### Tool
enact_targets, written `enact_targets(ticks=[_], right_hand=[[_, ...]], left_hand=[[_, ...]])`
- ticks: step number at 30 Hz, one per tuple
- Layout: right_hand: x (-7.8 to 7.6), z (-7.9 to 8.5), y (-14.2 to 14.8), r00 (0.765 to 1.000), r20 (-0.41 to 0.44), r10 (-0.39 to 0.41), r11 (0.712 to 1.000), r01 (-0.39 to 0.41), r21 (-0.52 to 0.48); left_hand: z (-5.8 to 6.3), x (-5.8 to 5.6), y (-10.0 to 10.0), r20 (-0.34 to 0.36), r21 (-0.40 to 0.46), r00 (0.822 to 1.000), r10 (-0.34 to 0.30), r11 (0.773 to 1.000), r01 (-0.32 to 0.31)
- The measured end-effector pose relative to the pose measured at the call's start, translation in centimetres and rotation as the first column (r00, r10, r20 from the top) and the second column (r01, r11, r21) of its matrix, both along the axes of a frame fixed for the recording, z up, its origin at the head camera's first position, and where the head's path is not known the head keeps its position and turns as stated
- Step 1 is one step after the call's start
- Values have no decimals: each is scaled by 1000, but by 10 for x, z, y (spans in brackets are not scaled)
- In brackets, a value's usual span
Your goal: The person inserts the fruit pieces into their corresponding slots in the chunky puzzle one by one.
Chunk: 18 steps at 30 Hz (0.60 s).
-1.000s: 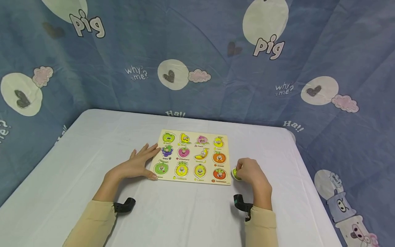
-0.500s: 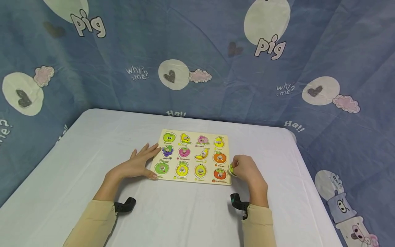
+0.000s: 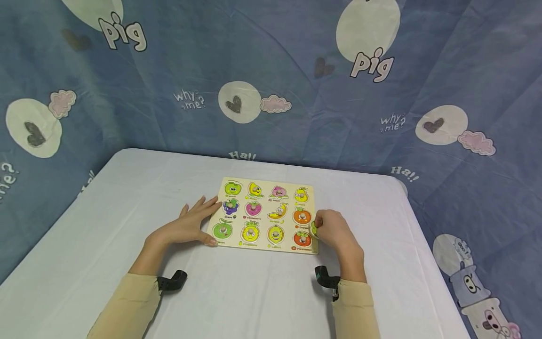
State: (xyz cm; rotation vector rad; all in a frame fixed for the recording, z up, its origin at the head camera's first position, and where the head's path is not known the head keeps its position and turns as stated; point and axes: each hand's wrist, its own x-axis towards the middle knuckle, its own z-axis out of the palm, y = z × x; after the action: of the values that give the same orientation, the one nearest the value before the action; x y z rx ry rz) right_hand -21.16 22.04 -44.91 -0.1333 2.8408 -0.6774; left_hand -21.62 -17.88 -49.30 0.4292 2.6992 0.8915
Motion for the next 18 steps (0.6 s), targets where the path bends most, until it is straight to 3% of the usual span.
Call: enact_targets(ticks=[18], right_hand=[[-7,-1,-28,986,-124,110,994,-110,13]], left_hand=[[-1,-1,0,11,-8,1000,-5,1000,5]])
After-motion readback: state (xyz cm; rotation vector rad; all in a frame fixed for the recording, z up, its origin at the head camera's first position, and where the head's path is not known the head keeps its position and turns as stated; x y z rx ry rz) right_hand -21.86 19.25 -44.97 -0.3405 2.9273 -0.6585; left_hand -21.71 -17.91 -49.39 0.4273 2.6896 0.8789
